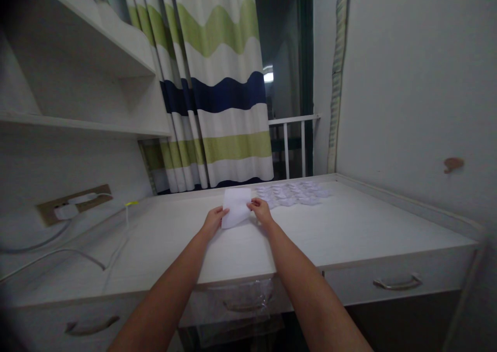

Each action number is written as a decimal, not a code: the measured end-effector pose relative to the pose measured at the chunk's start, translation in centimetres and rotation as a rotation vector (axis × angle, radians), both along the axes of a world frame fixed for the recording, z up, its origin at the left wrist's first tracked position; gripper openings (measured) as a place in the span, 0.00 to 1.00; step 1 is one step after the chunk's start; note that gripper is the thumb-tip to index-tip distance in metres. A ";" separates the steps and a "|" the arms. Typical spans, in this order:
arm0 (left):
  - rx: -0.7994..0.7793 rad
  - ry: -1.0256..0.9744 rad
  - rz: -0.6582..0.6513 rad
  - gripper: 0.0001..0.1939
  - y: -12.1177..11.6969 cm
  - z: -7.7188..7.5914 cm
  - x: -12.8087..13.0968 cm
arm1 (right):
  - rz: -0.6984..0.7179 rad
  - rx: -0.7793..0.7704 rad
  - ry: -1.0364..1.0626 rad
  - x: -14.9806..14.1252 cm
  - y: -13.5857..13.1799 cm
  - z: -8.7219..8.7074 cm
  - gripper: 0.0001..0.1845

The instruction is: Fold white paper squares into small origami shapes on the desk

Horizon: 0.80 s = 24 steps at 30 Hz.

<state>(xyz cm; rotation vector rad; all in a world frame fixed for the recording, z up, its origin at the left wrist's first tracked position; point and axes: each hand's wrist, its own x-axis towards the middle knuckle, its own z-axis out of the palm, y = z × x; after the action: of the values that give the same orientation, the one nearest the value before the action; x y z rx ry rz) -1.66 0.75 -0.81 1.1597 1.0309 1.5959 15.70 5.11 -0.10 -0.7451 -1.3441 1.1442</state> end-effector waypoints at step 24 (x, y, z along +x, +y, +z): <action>0.064 -0.079 0.092 0.17 -0.2 0.4 0.0 | 0.137 -0.176 0.091 -0.4 -0.5 0.0 0.14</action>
<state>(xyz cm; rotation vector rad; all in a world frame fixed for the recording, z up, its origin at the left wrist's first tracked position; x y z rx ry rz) -1.69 0.59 -0.36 1.0963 1.0008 1.7445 15.34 4.63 -0.05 -0.7263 -1.2445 1.4030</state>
